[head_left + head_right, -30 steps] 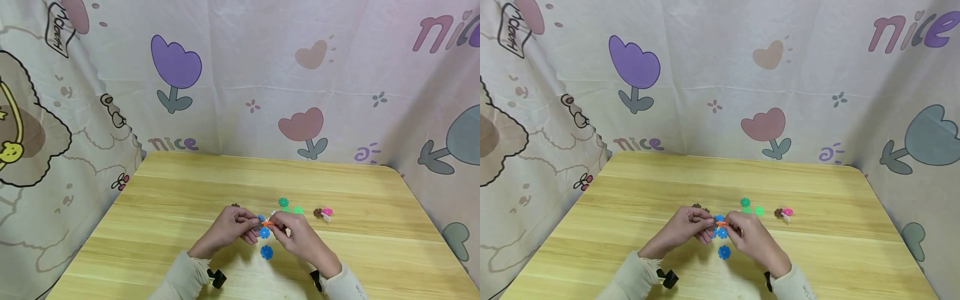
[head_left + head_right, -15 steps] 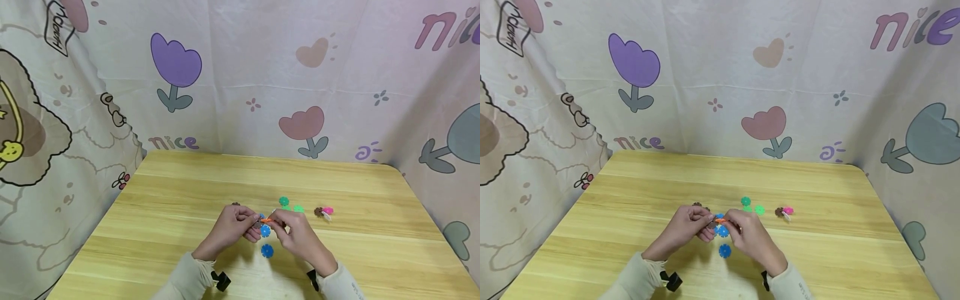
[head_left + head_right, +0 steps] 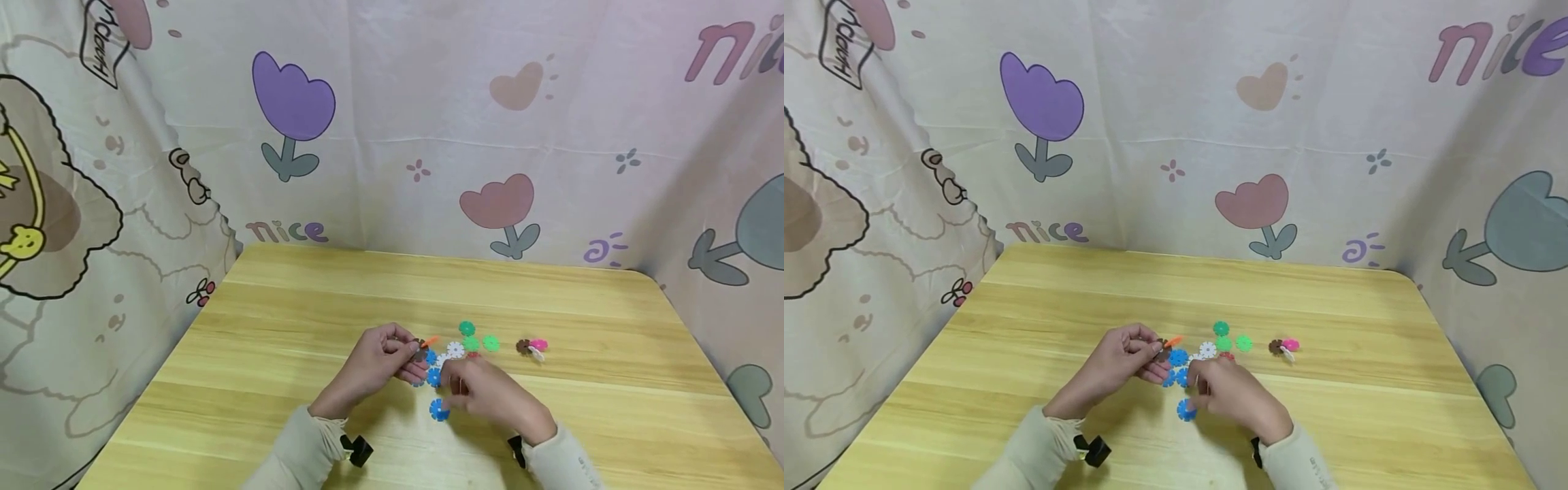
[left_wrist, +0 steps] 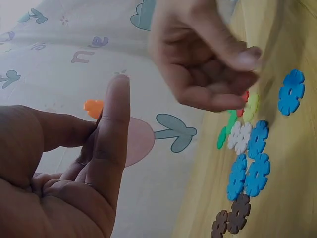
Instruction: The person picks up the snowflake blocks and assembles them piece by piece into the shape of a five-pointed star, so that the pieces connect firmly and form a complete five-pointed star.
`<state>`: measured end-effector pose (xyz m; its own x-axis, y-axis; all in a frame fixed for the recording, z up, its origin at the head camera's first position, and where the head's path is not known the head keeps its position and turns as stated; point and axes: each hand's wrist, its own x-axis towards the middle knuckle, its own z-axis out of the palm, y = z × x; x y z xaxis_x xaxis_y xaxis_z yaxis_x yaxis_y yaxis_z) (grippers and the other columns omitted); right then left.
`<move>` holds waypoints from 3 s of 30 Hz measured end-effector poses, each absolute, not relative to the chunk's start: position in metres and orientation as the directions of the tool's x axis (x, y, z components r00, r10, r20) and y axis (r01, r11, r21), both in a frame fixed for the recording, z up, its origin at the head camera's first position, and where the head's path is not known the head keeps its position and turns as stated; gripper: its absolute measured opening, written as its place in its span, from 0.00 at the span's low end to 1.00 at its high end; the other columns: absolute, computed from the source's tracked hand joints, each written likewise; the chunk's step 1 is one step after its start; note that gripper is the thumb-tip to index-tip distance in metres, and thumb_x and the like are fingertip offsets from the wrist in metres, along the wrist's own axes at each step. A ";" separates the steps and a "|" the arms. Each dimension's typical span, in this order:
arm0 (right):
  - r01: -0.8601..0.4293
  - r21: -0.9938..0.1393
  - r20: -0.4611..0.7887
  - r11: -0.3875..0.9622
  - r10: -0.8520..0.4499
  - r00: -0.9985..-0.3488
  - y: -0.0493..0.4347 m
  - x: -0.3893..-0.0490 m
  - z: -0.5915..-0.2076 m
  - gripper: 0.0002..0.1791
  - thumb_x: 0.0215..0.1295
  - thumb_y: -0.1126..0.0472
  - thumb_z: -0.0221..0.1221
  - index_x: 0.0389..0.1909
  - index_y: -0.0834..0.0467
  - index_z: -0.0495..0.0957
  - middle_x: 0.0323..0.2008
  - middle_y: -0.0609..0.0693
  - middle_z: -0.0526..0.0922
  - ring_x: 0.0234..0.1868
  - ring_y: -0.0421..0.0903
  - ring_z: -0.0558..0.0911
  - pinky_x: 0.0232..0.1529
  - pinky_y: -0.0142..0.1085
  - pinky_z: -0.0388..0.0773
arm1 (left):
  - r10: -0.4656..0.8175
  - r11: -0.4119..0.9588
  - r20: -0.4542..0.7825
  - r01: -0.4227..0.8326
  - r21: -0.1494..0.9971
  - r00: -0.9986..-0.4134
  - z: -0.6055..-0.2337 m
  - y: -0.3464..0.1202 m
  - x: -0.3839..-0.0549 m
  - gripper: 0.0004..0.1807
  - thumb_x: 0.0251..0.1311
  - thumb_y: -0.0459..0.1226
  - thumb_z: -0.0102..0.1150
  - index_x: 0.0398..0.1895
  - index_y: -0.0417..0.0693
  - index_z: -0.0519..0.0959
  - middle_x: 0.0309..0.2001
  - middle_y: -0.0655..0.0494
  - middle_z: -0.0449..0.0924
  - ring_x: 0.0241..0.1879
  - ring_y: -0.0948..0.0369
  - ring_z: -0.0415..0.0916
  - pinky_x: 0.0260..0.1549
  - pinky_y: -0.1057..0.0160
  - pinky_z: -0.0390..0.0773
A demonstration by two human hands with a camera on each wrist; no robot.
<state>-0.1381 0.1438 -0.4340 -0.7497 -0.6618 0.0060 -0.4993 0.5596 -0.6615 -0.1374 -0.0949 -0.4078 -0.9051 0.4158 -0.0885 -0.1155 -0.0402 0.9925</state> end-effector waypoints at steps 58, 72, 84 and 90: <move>-0.777 -0.549 0.584 0.308 -0.524 -0.620 0.142 -0.129 -0.408 0.15 0.65 0.75 0.66 0.32 0.50 0.80 0.23 0.37 0.73 0.23 0.30 0.69 0.19 0.21 0.68 | 0.461 -0.054 -0.051 -0.086 0.995 -0.886 -0.411 -0.087 -0.135 0.08 0.74 0.30 0.58 0.42 0.29 0.76 0.32 0.40 0.87 0.25 0.61 0.84 0.28 0.62 0.88; -0.759 -0.555 0.581 0.340 -0.494 -0.646 0.140 -0.127 -0.409 0.17 0.62 0.78 0.67 0.28 0.51 0.80 0.21 0.38 0.74 0.20 0.27 0.64 0.16 0.19 0.64 | 0.439 -0.111 -0.061 -0.121 0.986 -0.896 -0.414 -0.077 -0.128 0.06 0.73 0.25 0.57 0.41 0.26 0.75 0.32 0.33 0.86 0.26 0.60 0.86 0.32 0.59 0.89; -0.617 -0.649 0.322 0.445 -0.574 -0.753 0.150 -0.122 -0.406 0.10 0.70 0.70 0.65 0.32 0.52 0.78 0.21 0.39 0.77 0.19 0.28 0.71 0.16 0.26 0.74 | 0.454 -0.007 -0.080 -0.093 0.996 -0.887 -0.423 -0.077 -0.131 0.07 0.71 0.28 0.61 0.41 0.27 0.79 0.30 0.37 0.87 0.25 0.59 0.86 0.29 0.58 0.89; -0.507 -0.630 0.200 0.589 -0.508 -0.838 0.183 -0.125 -0.406 0.12 0.67 0.71 0.65 0.29 0.53 0.76 0.20 0.37 0.74 0.19 0.31 0.71 0.18 0.28 0.75 | 0.471 0.122 -0.077 -0.021 0.992 -0.879 -0.428 -0.081 -0.133 0.13 0.71 0.34 0.64 0.49 0.29 0.84 0.29 0.44 0.87 0.26 0.51 0.86 0.28 0.54 0.89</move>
<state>-0.1252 0.1835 -0.4060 -0.8381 -0.5077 0.1996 -0.5067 0.5888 -0.6297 -0.1329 -0.0812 -0.4284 -0.8786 0.4713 -0.0768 -0.0212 0.1222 0.9923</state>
